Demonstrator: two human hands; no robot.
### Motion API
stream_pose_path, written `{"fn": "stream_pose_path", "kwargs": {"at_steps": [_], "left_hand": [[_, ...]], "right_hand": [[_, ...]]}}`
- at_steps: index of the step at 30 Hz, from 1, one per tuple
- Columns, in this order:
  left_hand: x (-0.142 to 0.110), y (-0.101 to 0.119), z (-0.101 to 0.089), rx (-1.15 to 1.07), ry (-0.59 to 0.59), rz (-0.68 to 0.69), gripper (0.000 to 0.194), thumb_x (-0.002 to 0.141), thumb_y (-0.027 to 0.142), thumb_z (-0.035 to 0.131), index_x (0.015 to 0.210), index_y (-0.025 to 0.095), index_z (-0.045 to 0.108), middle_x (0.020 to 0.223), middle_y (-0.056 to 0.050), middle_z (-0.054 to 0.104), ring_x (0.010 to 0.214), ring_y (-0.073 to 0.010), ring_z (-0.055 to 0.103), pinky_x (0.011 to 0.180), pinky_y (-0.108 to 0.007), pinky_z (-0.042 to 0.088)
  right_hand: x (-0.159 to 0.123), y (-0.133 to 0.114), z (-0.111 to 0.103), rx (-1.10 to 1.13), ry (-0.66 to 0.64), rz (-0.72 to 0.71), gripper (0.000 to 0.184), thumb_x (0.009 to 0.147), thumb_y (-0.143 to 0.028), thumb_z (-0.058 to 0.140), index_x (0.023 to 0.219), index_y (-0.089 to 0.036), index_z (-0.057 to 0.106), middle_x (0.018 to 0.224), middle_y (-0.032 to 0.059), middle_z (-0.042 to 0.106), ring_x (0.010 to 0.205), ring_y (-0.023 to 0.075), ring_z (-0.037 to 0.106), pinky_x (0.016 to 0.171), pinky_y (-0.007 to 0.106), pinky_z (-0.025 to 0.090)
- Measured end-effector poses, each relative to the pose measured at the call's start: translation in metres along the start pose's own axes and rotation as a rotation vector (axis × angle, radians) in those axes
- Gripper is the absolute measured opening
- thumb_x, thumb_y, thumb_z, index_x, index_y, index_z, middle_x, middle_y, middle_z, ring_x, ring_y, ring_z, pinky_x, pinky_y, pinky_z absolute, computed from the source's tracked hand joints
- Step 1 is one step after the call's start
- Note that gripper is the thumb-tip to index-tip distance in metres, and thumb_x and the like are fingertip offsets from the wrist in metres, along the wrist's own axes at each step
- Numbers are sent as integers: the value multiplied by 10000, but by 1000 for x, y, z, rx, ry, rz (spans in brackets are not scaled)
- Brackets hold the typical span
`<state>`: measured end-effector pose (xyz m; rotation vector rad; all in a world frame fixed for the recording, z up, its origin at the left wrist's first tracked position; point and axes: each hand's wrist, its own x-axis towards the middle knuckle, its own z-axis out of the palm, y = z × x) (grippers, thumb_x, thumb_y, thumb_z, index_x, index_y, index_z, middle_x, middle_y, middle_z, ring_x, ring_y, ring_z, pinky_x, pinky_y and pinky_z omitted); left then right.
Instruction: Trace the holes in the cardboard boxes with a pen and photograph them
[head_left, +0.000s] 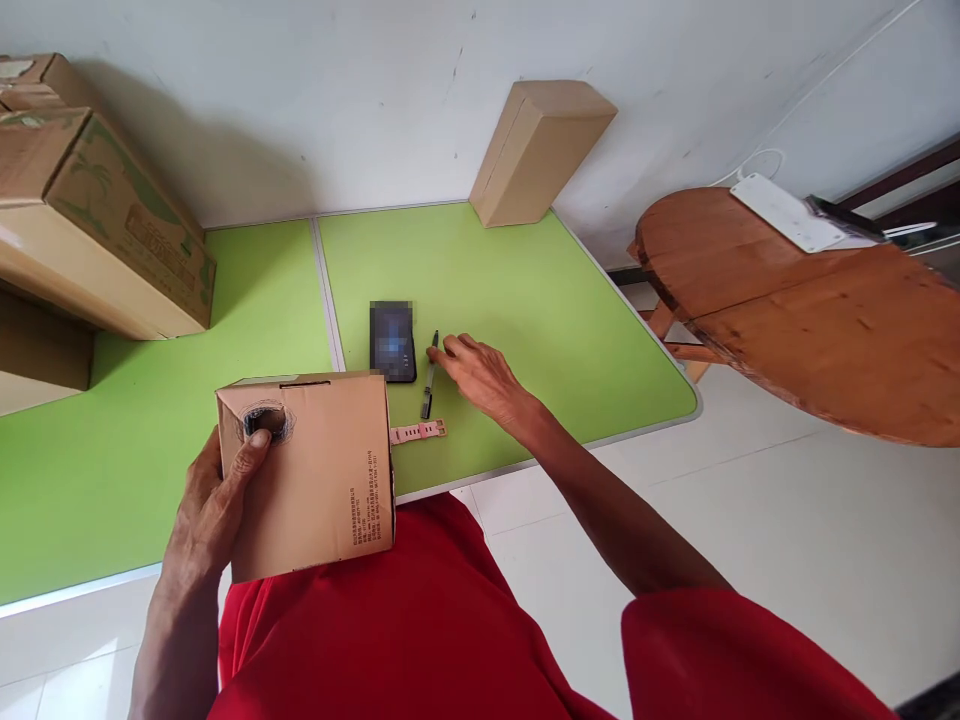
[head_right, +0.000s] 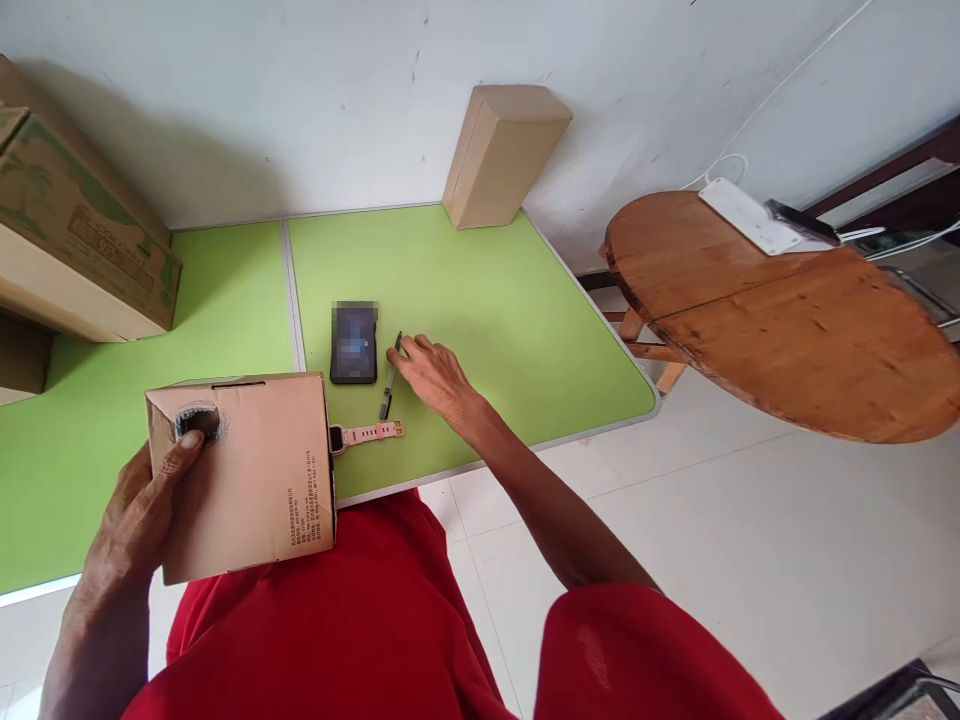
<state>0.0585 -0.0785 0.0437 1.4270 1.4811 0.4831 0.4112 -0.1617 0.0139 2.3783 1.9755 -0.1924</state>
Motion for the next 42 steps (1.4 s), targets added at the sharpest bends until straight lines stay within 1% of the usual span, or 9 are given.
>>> {"fn": "stream_pose_path", "kwargs": {"at_steps": [5,10,12,16,19,22,25,30,42], "left_hand": [[-4,-12,1,-129,-97,-1,751,795,764,842,1321,239,733,1296,-123,807,1104,-373,773,770,-386,628],[-12,-20,6,-241,-141,72,709,798,688,882,1324,241,721,1315,-158,790,1108,-380,776,744,-387,638],[-16,-21,11,-285,-164,88,713,800,666,892,1344,242,712,1324,-165,785,1135,-389,772,763,-395,644],[-22,-20,19,-367,-213,120,677,821,613,895,1372,269,703,1353,-141,782,1130,-367,778,800,-404,655],[-26,-20,21,-393,-228,131,653,860,579,876,1403,273,683,1308,-122,795,1119,-340,781,833,-405,649],[-28,-21,22,-406,-246,150,656,875,548,874,1425,264,659,1337,-127,784,1131,-328,772,859,-397,634],[-30,-22,22,-414,-236,170,652,870,539,876,1414,254,656,1358,-121,778,1093,-303,761,850,-378,617],[-28,-25,23,-406,-256,185,664,878,558,868,1411,240,635,1353,-104,769,1090,-281,737,850,-363,599],[-28,-34,26,-462,-245,150,633,890,546,873,1405,258,643,1377,-93,757,1113,-276,733,873,-363,586]], "right_hand": [[2,4,21,-65,-30,-47,480,1037,57,388,1257,-129,772,1253,237,762,1095,325,673,766,406,418],[-21,33,15,-67,12,-39,384,956,61,470,1033,-167,768,1048,173,803,895,288,727,732,390,439],[-31,37,8,14,145,35,249,957,-26,529,965,-192,714,898,135,776,786,285,722,689,392,462],[-44,-14,-10,1039,703,134,106,991,-314,695,938,-304,603,713,-15,684,590,238,677,611,405,579],[-52,-88,-20,1575,611,-59,91,1031,-391,730,1060,-306,714,858,4,787,744,241,787,756,449,672],[-58,-144,-22,1506,556,-161,87,1059,-344,735,1118,-319,794,1034,25,843,960,247,820,868,432,663],[-57,-164,-14,1352,619,-225,114,1080,-314,707,1146,-324,800,1080,36,846,1048,261,806,918,443,656],[-50,-164,-4,1245,739,-308,158,1057,-186,701,1153,-287,775,1059,31,823,995,227,788,914,418,645],[-52,-159,-4,1152,660,-420,162,1023,-99,693,1059,-255,718,977,23,778,948,192,734,902,385,615]]}}
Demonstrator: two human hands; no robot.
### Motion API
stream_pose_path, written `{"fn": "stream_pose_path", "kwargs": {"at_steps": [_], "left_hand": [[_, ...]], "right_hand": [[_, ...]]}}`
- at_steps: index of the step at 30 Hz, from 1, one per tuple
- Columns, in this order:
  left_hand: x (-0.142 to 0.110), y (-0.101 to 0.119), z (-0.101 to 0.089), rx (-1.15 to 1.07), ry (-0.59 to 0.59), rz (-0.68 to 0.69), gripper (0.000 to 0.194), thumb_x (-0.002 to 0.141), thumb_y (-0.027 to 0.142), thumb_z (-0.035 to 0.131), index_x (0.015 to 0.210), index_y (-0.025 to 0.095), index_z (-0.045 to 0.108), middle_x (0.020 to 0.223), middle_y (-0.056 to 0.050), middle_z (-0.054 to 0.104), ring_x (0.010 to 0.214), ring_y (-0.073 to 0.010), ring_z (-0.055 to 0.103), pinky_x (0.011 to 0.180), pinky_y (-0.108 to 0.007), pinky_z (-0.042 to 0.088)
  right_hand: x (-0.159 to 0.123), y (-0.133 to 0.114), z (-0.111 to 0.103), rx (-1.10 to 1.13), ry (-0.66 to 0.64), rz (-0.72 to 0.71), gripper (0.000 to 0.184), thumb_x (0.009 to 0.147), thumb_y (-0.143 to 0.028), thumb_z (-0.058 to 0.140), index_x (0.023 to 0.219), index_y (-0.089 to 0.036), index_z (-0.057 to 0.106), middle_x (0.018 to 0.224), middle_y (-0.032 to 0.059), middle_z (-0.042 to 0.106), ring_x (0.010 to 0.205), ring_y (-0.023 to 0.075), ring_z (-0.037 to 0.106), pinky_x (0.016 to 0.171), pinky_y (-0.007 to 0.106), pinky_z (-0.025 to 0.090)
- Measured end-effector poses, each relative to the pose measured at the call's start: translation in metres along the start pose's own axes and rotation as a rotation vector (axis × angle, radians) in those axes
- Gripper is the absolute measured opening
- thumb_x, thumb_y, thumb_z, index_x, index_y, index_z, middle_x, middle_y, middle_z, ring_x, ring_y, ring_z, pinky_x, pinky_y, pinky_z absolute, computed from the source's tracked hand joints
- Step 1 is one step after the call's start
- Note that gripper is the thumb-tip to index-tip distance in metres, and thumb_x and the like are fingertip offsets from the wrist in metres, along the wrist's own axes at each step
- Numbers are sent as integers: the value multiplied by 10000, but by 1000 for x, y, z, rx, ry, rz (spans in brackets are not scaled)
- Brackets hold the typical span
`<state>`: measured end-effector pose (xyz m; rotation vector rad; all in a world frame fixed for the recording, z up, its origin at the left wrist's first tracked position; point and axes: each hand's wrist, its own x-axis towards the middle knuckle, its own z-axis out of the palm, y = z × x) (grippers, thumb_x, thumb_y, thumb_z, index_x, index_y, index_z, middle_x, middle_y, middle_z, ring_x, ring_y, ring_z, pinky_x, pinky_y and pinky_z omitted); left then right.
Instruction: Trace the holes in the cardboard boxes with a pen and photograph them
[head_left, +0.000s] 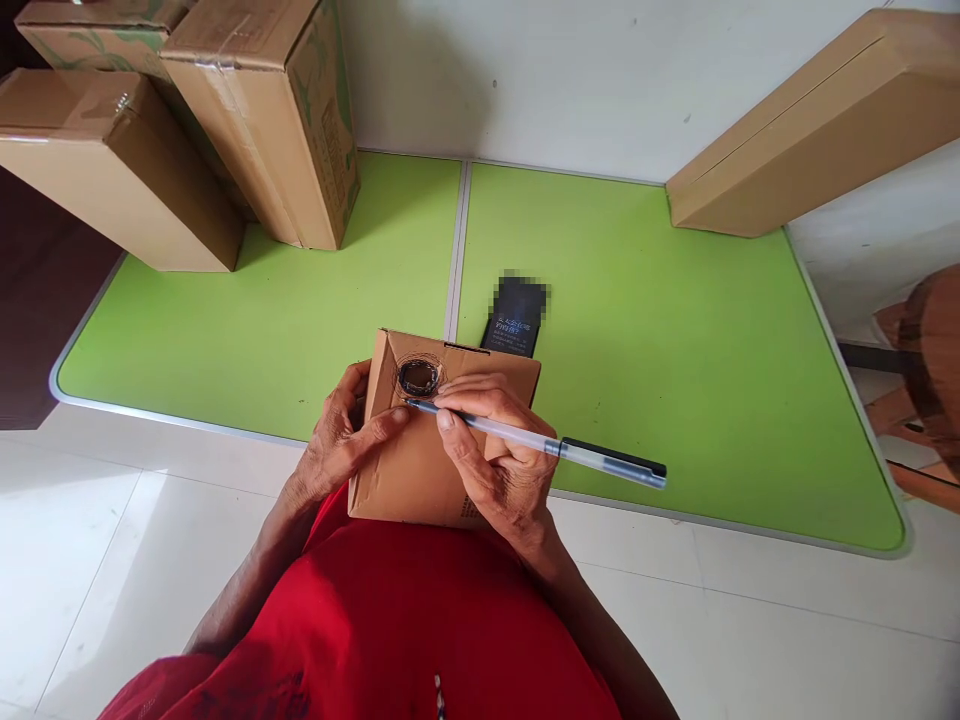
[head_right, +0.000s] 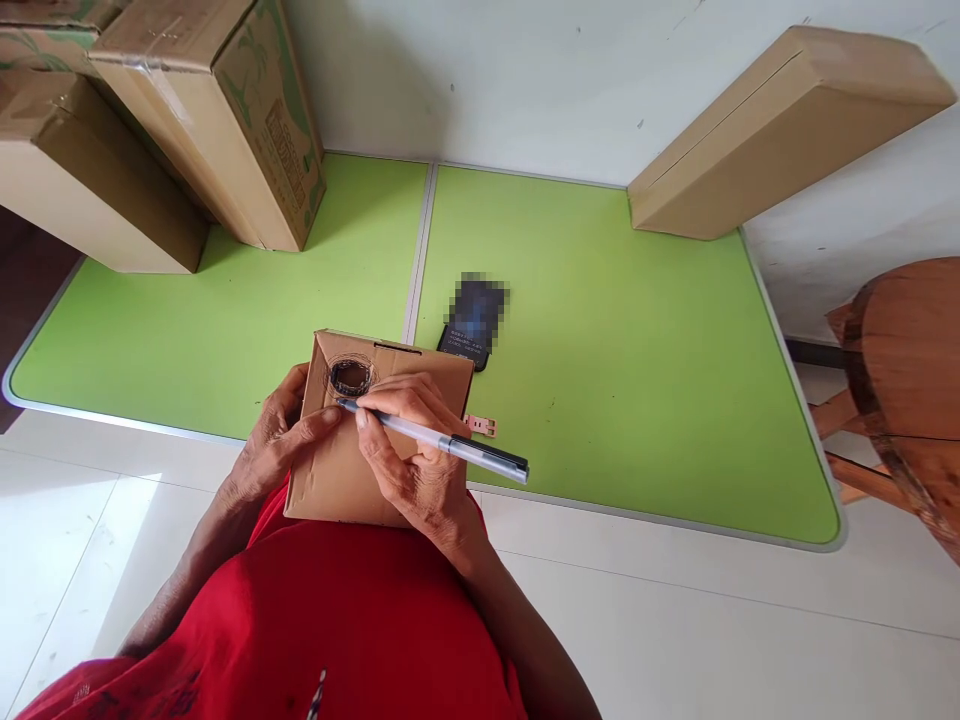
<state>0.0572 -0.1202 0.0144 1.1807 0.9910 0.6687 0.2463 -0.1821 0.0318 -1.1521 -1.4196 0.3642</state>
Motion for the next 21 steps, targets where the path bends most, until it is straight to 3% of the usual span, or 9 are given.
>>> {"fn": "stream_pose_path", "kwargs": {"at_steps": [8,16,19,21], "left_hand": [[-1,2,1,-12,22,-18,633,873,553,881,1398,274,664,1176,-66,753,987,-253,692,836,-371,578],[-2,5,3,-26,18,-33,622,867,565,891,1385,292,682,1271,-84,764,1045,-284,726,860,-391,601],[-3,4,0,-50,16,-52,607,884,559,879,1394,304,675,1374,-89,753,1173,-327,739,883,-397,614],[-2,1,-4,-51,19,-56,593,883,567,876,1375,301,679,1382,-89,754,1191,-333,741,867,-386,613]], "right_hand": [[-6,0,-12,-71,173,161,105,1035,-158,698,1004,-252,731,918,0,763,845,160,740,787,316,612],[3,4,-11,4,303,215,43,1049,-251,739,1050,-262,781,957,-1,803,762,150,756,679,300,624],[11,31,-37,-108,503,169,118,1078,-362,718,1133,-273,773,943,2,798,705,162,742,616,316,614],[13,63,-68,-339,581,116,202,1105,-408,650,1192,-265,762,1011,40,778,798,203,754,678,369,637]]}}
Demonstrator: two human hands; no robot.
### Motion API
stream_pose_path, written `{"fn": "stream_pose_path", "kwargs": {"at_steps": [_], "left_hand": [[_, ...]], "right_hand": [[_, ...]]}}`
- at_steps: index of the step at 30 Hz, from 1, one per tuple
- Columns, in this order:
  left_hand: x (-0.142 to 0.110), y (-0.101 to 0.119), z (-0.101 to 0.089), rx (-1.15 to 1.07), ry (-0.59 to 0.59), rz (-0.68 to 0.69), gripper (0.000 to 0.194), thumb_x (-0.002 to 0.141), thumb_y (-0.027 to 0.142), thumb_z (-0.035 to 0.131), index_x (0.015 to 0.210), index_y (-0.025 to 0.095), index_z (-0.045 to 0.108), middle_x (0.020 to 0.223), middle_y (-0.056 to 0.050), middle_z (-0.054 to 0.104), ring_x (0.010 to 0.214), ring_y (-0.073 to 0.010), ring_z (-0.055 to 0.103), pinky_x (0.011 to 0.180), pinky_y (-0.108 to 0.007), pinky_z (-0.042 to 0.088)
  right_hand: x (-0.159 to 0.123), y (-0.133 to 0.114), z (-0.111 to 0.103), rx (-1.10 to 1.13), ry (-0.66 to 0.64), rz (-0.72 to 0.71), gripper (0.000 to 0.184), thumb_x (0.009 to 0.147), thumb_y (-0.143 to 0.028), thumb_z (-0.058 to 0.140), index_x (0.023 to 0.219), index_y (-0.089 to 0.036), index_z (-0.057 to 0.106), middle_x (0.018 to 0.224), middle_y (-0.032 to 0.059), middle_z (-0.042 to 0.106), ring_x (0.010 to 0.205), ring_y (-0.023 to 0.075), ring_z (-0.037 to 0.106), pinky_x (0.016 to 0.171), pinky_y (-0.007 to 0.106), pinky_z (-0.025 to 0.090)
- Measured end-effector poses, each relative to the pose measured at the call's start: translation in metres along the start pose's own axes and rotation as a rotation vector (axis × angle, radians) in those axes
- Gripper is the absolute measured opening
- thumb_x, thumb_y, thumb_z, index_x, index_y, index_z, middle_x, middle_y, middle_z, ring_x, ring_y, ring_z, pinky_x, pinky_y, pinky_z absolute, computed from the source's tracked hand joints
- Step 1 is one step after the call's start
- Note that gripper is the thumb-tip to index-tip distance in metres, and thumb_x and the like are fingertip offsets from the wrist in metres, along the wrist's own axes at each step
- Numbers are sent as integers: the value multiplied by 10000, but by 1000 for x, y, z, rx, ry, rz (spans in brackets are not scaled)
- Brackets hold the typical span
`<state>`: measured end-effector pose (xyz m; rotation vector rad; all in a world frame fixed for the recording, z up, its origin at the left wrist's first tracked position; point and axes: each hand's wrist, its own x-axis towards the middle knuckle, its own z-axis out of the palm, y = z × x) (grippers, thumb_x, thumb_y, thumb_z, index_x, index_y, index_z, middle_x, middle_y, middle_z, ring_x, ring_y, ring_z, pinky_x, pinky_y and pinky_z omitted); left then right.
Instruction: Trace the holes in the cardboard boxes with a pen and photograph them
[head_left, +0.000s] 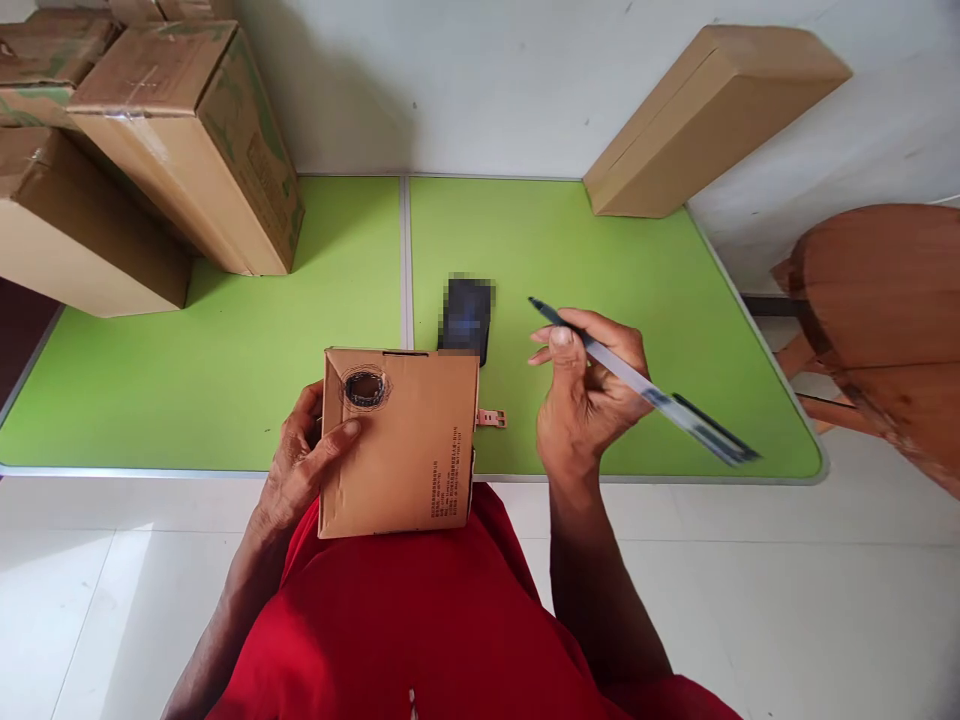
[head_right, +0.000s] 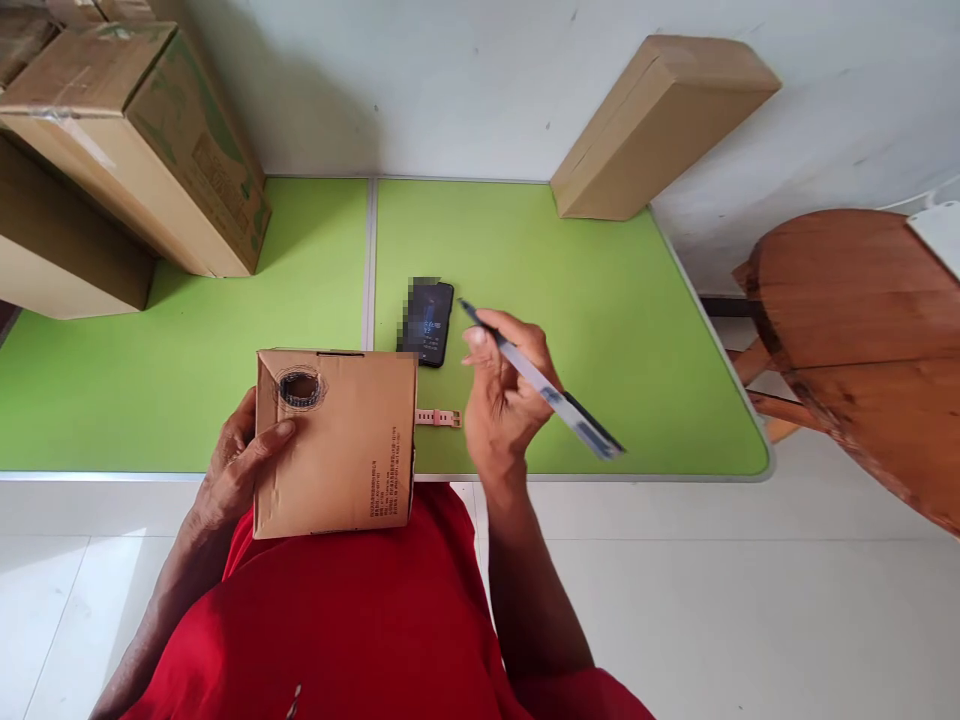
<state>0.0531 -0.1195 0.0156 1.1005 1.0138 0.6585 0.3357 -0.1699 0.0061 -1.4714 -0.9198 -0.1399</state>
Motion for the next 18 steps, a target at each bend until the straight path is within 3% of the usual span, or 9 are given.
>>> {"fn": "stream_pose_path", "kwargs": {"at_steps": [1,3,6,9,13,16,18], "left_hand": [[1,-1,-2,7,3,-2,591,880,575,875,1364,296,681,1372,-90,758,1180,-331,743,857,-381,611],[2,-3,-5,30,18,-8,593,874,589,872,1349,285,685,1364,-94,758,1155,-326,746,849,-379,605],[2,-3,-5,58,34,-17,639,857,611,876,1364,275,680,1381,-105,749,1155,-334,742,860,-386,603],[1,-1,-3,51,41,-18,669,833,630,887,1358,272,679,1349,-110,753,1149,-344,735,854,-390,604],[1,-2,-3,37,38,-8,608,848,610,882,1322,283,688,1278,-90,758,1155,-333,727,845,-368,599],[2,-4,-4,39,50,-14,611,829,618,890,1297,279,693,1279,-95,767,1129,-336,733,823,-368,603],[3,-5,-4,37,59,-21,618,813,626,897,1277,273,691,1284,-100,774,1119,-342,737,802,-367,606]], "right_hand": [[9,21,-7,-155,-69,-40,243,1120,-395,598,1222,-248,763,1070,75,766,904,236,764,774,416,654],[23,61,-21,-505,-436,-83,341,1125,-284,459,1253,-216,768,1144,132,736,1107,291,732,959,475,635],[33,97,-33,-664,-708,-59,418,1011,-94,452,1173,-222,816,1109,141,734,1131,319,689,969,449,604],[36,105,-33,-731,-818,-31,511,952,-11,437,1234,-206,816,1172,168,741,1162,339,651,989,446,572],[42,91,-32,-788,-891,29,596,958,22,385,1343,-193,786,1253,199,746,1236,362,608,1041,471,534],[45,71,-27,-807,-874,98,587,988,9,389,1422,-167,742,1289,212,740,1268,358,615,1086,478,525],[42,56,-13,-814,-827,164,468,1080,-104,426,1465,-92,692,1315,244,723,1254,353,646,1109,486,532]]}}
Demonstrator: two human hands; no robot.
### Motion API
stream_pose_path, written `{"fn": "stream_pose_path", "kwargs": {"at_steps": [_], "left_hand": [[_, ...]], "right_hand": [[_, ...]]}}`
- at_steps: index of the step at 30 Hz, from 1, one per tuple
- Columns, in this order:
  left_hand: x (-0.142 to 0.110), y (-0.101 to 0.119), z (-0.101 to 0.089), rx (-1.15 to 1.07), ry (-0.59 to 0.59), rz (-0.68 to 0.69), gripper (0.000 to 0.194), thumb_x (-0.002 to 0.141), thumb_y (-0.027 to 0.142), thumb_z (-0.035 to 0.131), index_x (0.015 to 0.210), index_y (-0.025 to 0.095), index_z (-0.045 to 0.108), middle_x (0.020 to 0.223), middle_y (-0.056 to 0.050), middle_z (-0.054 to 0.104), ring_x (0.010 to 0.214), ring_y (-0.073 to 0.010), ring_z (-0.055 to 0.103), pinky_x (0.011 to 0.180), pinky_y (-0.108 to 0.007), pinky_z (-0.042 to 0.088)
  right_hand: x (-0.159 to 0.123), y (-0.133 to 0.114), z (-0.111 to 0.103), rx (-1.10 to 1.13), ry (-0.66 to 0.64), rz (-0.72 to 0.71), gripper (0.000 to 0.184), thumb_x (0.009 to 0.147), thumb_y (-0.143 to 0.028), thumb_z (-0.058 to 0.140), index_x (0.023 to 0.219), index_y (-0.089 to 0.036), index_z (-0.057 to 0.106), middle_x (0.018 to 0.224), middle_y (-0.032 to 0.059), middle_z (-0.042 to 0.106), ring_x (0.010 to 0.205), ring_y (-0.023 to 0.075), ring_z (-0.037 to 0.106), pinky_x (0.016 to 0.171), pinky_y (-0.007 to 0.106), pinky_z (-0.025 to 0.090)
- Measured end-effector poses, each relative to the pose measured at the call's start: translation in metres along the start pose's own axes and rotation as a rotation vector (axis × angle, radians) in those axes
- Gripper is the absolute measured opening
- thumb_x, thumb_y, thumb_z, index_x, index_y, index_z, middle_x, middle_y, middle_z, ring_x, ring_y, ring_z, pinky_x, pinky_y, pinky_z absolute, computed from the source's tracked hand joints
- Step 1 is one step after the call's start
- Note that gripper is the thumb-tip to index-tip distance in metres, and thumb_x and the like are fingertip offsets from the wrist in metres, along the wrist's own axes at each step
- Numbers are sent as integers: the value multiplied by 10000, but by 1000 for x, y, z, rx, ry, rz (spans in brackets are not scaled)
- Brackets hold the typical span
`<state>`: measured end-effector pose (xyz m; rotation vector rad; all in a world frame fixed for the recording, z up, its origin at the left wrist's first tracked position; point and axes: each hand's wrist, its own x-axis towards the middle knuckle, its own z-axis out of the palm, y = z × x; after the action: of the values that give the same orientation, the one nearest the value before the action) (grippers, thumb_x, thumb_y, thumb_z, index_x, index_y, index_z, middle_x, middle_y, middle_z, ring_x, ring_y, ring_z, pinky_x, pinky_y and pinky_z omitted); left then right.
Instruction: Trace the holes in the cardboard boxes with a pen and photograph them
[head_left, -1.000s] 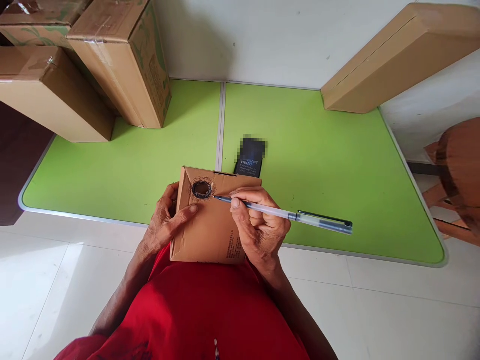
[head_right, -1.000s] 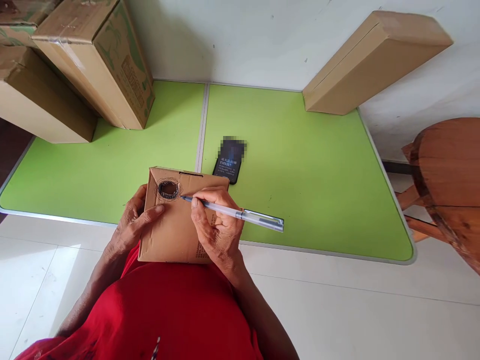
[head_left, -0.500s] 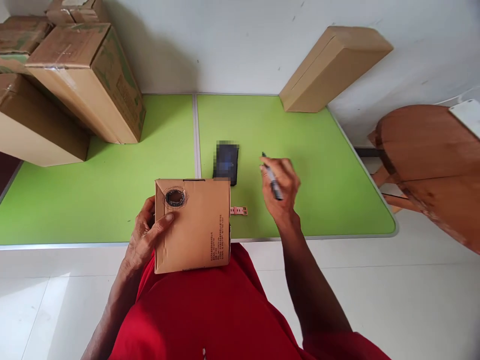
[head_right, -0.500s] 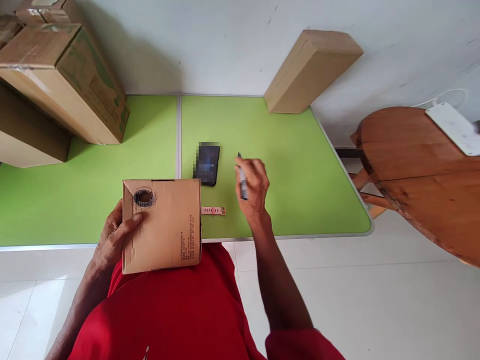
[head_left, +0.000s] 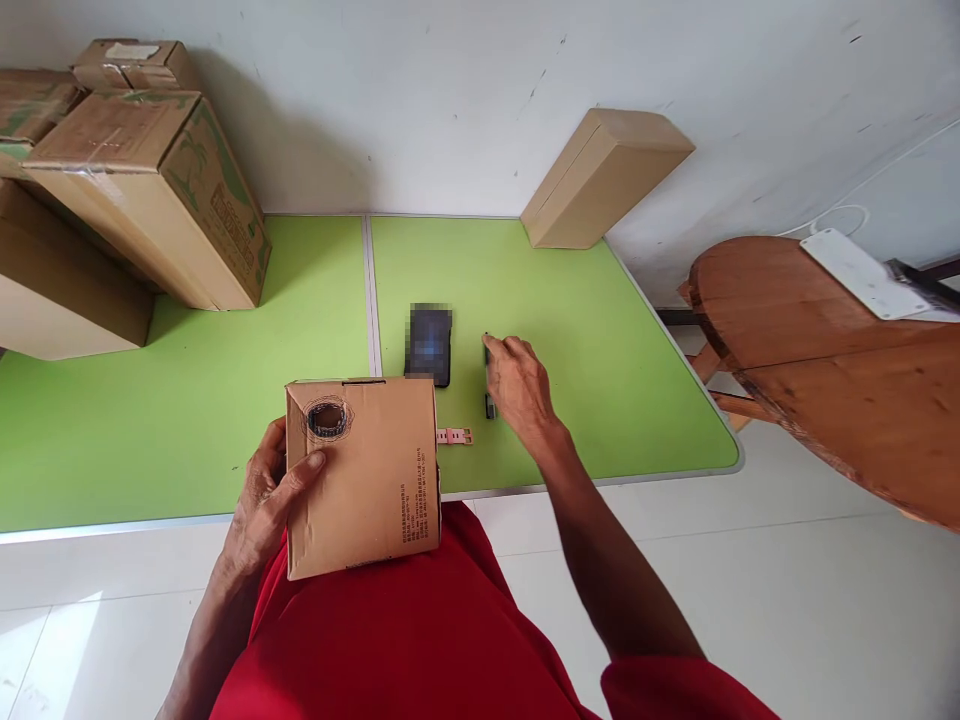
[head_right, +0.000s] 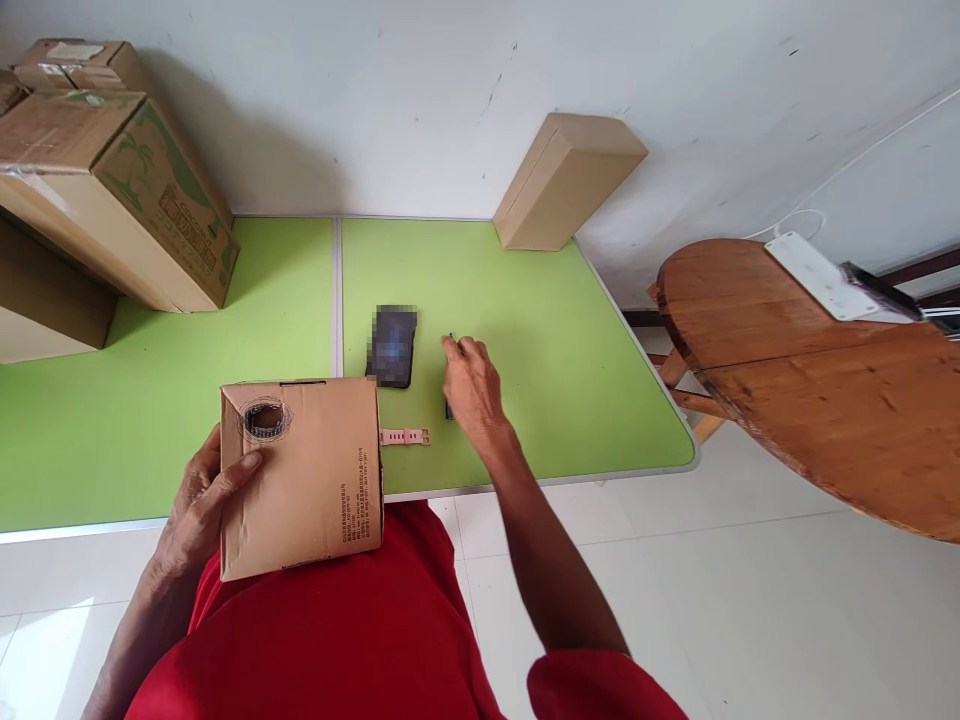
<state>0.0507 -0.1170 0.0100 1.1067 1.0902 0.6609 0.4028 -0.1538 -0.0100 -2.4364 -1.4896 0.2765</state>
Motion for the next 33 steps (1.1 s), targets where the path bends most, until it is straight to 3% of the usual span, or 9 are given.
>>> {"fn": "stream_pose_path", "kwargs": {"at_steps": [2,5,9,14,20,24,29,31,33], "left_hand": [[0,0,0,4,-3,-4,635,812,631,897,1285,265,684,1305,-109,770,1141,-349,737,802,-364,609],[-3,3,1,9,-11,2,660,823,632,891,1317,255,669,1317,-119,765,1145,-343,740,816,-364,615],[-6,7,1,10,-15,-5,675,836,632,887,1347,255,659,1328,-122,767,1158,-338,742,828,-362,613],[-4,4,-2,6,-12,4,668,830,636,889,1343,266,676,1305,-114,772,1149,-345,745,807,-361,601],[-5,4,-4,-25,2,1,670,812,635,898,1325,265,677,1322,-116,778,1152,-348,746,798,-352,601],[-9,8,-5,-23,52,-5,636,821,634,887,1294,255,691,1345,-118,771,1155,-343,741,804,-346,603],[-4,10,-5,-51,51,-45,683,758,622,933,1290,263,696,1240,-93,788,1013,-306,759,729,-336,612],[-1,12,-2,-59,36,-43,659,771,610,932,1281,268,692,1217,-80,782,986,-285,754,737,-330,613],[1,13,5,-38,19,-20,622,804,594,920,1280,267,689,1221,-78,774,1019,-283,751,777,-334,614]], "right_hand": [[3,-28,6,35,3,83,459,1137,-334,533,1437,-12,667,1315,285,710,1208,363,682,1078,501,565],[15,-70,21,84,-30,210,685,1014,-587,759,1329,16,675,1334,349,685,1227,434,678,989,541,608],[32,-96,32,152,-45,345,723,892,-481,901,1343,10,621,1423,401,615,1324,500,625,977,573,605],[35,-82,24,322,-47,404,721,782,-388,927,1322,-24,619,1384,357,670,1223,449,704,916,509,617],[27,-54,23,795,-143,356,353,728,-345,854,1000,-169,713,946,76,811,866,255,762,801,400,636],[2,-42,10,1135,-190,299,442,780,-439,790,1128,-183,697,1028,108,851,920,275,825,841,435,685],[-46,-45,-37,1671,-159,128,443,866,-429,843,1258,-264,719,1405,110,807,1084,283,832,817,440,717],[-61,-56,-56,1778,-215,16,436,905,-475,825,1283,-277,732,1363,107,824,1012,274,832,727,418,709],[-75,-72,-66,1806,-327,-58,519,997,-684,665,1287,-261,743,1257,135,847,924,283,828,662,427,696]]}}
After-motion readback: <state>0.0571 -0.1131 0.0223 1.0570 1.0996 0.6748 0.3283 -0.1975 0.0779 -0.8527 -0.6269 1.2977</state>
